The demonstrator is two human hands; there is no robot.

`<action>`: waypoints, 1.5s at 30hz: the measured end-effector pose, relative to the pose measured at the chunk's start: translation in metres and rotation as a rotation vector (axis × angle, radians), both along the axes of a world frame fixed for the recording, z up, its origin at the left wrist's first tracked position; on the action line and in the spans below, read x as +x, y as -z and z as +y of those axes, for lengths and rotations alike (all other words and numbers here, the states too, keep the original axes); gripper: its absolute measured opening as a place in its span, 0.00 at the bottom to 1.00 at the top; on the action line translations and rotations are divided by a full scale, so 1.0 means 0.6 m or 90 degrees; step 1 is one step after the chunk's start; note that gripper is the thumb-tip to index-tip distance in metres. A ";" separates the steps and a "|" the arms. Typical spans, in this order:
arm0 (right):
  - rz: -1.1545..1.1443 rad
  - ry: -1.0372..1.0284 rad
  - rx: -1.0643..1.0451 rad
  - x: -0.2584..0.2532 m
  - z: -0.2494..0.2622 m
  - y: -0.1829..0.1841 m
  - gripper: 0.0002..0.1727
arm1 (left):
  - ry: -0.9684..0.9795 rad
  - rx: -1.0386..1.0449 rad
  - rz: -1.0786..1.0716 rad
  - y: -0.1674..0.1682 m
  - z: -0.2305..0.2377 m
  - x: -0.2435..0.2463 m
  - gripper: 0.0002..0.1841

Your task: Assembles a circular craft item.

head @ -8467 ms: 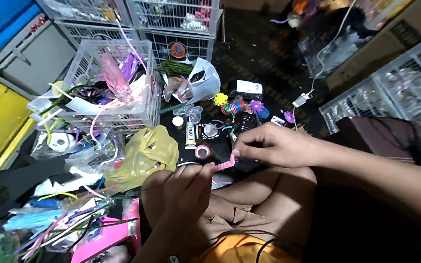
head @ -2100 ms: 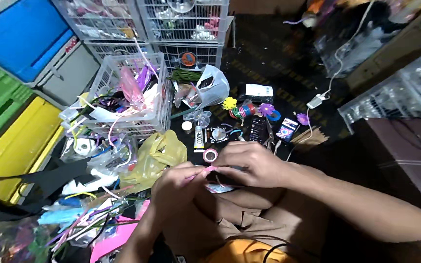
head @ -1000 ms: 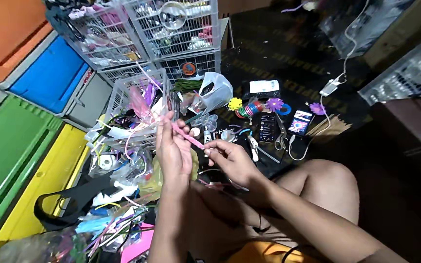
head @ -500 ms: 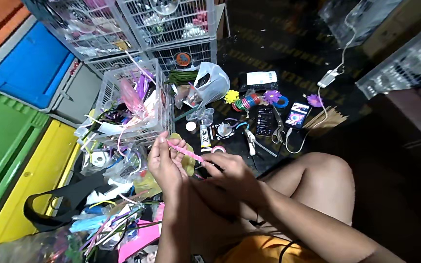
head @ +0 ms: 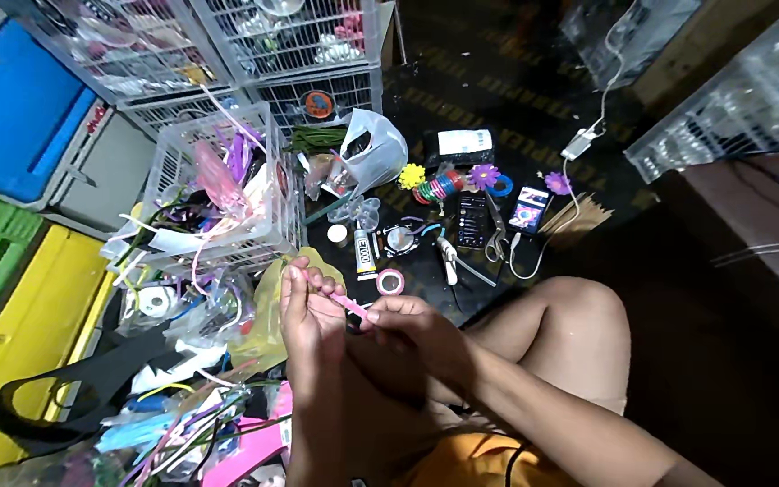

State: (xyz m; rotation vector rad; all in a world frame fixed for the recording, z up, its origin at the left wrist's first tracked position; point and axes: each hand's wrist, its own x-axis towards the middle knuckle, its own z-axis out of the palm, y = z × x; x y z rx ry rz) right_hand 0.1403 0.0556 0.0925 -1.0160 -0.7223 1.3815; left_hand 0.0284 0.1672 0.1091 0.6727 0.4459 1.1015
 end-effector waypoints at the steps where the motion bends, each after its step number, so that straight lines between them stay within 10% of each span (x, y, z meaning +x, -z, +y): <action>1: 0.019 -0.003 -0.008 -0.001 0.000 0.001 0.14 | 0.011 -0.003 -0.017 0.002 0.001 0.001 0.19; 12: -0.819 0.398 0.152 -0.027 0.004 0.048 0.14 | -0.203 -0.110 0.245 -0.012 -0.017 0.035 0.13; 22: -0.206 0.139 -0.040 -0.003 0.001 0.034 0.10 | -0.074 -0.060 0.164 0.017 -0.003 0.019 0.18; 45: -0.650 -0.045 -0.050 -0.059 0.038 0.009 0.21 | -0.201 -0.097 0.169 0.032 0.026 0.014 0.28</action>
